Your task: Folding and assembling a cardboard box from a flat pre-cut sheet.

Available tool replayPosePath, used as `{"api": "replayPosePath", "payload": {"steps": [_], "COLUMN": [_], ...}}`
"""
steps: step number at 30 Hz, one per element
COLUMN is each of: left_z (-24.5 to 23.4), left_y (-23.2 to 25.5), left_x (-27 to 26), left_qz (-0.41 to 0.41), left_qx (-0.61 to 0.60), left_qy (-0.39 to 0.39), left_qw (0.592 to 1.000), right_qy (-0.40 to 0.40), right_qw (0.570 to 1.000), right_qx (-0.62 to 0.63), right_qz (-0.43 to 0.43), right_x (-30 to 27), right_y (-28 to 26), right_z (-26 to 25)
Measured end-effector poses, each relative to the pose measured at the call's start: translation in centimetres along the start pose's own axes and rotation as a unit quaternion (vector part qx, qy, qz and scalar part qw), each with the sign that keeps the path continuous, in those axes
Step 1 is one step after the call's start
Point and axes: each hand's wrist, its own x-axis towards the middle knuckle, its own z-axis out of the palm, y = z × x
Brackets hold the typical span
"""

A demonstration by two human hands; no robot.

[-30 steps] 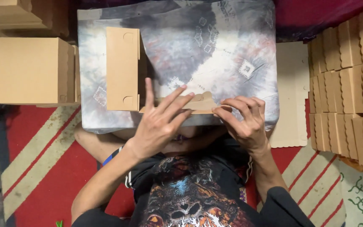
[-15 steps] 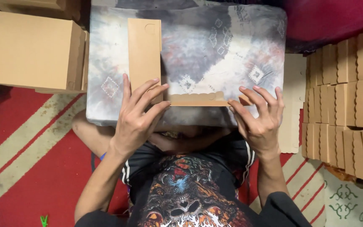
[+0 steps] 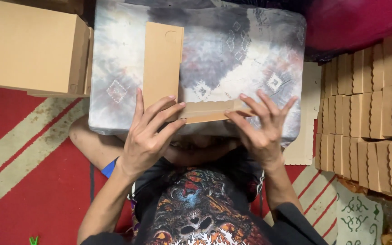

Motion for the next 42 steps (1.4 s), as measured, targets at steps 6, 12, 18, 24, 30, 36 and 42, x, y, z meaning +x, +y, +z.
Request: {"api": "replayPosePath", "payload": {"steps": [6, 12, 18, 24, 30, 36, 42], "left_z": [-1.1, 2.5, 9.4, 8.7, 3.2, 0.2, 0.7], "left_y": [0.6, 2.5, 6.3, 5.4, 2.2, 0.7, 1.2], "left_x": [0.1, 0.6, 3.4, 3.2, 1.2, 0.1, -0.1], "left_qz": [-0.008, -0.013, 0.030, 0.041, 0.008, -0.013, -0.039], "left_qx": [0.008, 0.079, 0.018, 0.010, 0.104, 0.102, 0.069], "left_qy": [-0.043, -0.059, -0.084, -0.098, -0.131, -0.084, -0.036], "left_qw": [0.999, 0.995, 0.996, 0.994, 0.986, 0.991, 0.996], "right_qy": [0.010, 0.024, 0.030, 0.038, 0.036, 0.010, -0.016], "right_qw": [1.000, 0.999, 0.999, 0.999, 0.999, 1.000, 0.999], "right_qx": [0.012, 0.011, 0.011, 0.016, 0.009, 0.003, -0.018], "right_qz": [0.021, 0.041, 0.037, 0.035, 0.014, 0.020, 0.031], "right_x": [-2.2, -3.0, -2.9, -3.0, -3.3, -1.9, -0.5], "right_y": [3.1, 2.4, 1.5, 1.3, 2.4, 2.4, 0.6], "right_z": [-2.8, -2.7, -2.4, -2.7, -2.5, -3.6, -3.5]}}
